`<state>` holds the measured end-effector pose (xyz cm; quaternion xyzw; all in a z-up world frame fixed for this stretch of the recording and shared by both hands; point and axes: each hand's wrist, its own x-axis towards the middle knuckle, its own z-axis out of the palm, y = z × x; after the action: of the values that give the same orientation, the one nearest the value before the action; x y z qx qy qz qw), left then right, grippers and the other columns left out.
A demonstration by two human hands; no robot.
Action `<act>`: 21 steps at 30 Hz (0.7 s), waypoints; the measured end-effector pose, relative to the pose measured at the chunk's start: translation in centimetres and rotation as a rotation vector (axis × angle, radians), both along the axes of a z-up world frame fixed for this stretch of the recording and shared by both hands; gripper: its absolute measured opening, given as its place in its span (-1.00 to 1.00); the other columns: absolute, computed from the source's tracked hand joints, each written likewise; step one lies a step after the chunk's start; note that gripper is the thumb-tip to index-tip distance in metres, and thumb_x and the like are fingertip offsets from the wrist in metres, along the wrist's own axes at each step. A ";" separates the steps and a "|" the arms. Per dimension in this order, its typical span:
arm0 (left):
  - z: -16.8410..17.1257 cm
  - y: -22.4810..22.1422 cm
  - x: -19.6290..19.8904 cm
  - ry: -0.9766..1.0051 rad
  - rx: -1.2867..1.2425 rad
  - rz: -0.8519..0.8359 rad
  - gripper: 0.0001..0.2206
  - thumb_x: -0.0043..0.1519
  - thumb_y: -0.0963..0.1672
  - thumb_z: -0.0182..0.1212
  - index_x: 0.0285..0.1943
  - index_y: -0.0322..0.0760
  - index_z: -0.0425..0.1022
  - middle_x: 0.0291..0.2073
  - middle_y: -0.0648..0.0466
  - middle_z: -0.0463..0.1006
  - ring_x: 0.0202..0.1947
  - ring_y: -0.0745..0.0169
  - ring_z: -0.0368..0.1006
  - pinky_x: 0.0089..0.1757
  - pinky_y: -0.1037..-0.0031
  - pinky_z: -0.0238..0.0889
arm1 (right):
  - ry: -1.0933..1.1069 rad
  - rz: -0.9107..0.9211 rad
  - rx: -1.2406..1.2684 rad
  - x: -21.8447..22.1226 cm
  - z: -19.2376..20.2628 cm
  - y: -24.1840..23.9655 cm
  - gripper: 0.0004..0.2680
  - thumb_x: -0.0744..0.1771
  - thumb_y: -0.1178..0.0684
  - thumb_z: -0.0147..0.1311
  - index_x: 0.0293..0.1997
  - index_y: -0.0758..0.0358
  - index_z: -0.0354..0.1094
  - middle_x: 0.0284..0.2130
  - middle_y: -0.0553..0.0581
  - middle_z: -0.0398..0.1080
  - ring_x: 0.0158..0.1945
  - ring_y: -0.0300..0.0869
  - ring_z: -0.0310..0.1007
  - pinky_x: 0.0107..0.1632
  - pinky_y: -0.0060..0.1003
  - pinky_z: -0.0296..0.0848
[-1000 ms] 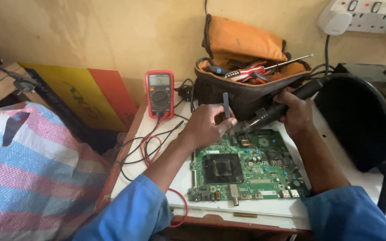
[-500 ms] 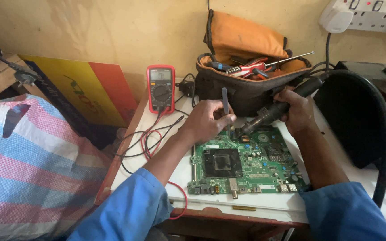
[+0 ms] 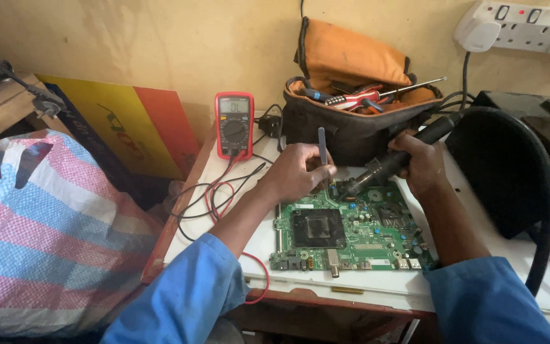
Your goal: Using a hot air rework station and tweezers to desolder and remove components from a computer motherboard.
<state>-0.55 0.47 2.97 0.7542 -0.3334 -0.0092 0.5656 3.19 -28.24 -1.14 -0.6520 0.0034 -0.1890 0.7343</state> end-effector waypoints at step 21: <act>0.4 -0.7 -0.1 -0.022 0.116 0.054 -0.86 0.24 -0.06 0.17 -0.22 -0.15 0.56 -0.39 0.11 0.70 -0.38 0.34 0.57 -0.28 0.41 0.38 | -0.274 0.343 -0.548 -2.3 3.8 -4.1 -0.85 0.31 0.02 -0.08 -0.52 -0.06 0.15 -0.55 -0.11 0.14 -0.41 -0.33 0.16 -0.21 -0.32 0.22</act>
<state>-0.70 -0.23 3.34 0.7946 -0.3178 -0.0050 0.5172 0.86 -32.33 2.62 -0.7846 -0.2556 -0.1423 0.5466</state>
